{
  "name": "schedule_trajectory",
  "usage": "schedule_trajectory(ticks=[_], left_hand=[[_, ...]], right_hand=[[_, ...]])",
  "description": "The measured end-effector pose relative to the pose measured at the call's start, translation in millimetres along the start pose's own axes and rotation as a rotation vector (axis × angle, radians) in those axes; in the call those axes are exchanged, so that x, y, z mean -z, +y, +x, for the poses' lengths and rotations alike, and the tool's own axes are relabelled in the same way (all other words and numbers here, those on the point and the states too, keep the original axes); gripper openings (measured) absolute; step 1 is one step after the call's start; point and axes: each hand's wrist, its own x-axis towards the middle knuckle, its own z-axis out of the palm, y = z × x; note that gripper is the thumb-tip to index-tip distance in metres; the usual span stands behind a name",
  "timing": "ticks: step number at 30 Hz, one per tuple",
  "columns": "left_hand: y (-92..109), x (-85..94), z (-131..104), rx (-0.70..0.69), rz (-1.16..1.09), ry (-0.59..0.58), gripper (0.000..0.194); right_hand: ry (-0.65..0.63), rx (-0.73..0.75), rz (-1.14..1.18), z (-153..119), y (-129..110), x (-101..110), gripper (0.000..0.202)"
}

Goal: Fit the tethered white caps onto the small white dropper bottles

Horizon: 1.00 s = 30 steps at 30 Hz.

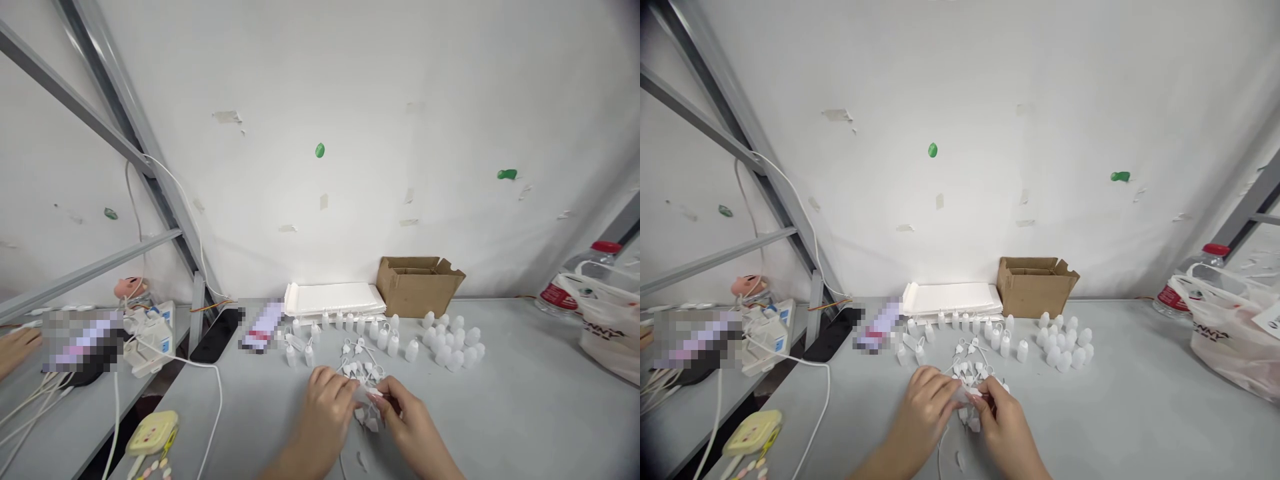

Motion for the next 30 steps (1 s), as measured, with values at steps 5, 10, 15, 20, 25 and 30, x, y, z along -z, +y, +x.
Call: schedule_trajectory(ticks=[5, 10, 15, 20, 25, 30], left_hand=[[1, -3.3, 1, 0.077, -0.051, 0.108, 0.009], [3, -7.8, 3, 0.293, -0.206, 0.058, 0.018], [8, 0.8, 11, 0.508, -0.34, -0.116, 0.025], [15, 8.3, 17, 0.607, -0.464, -0.181, 0.024], [8, 12.9, 20, 0.854, -0.752, -0.185, 0.038], [-5, 21.9, 26, 1.067, -1.213, -0.017, 0.046]], right_hand=[[0.055, -0.093, 0.244, 4, 3, -9, 0.035], [0.167, -0.1, 0.373, 8, 2, -12, 0.038], [0.285, -0.014, 0.433, 8, 5, -12, 0.033], [0.266, 0.102, 0.376, 6, 10, -15, 0.025], [0.342, 0.161, 0.228, 2, 13, -17, 0.023], [0.264, 0.276, 0.006, -5, 17, -20, 0.017]])
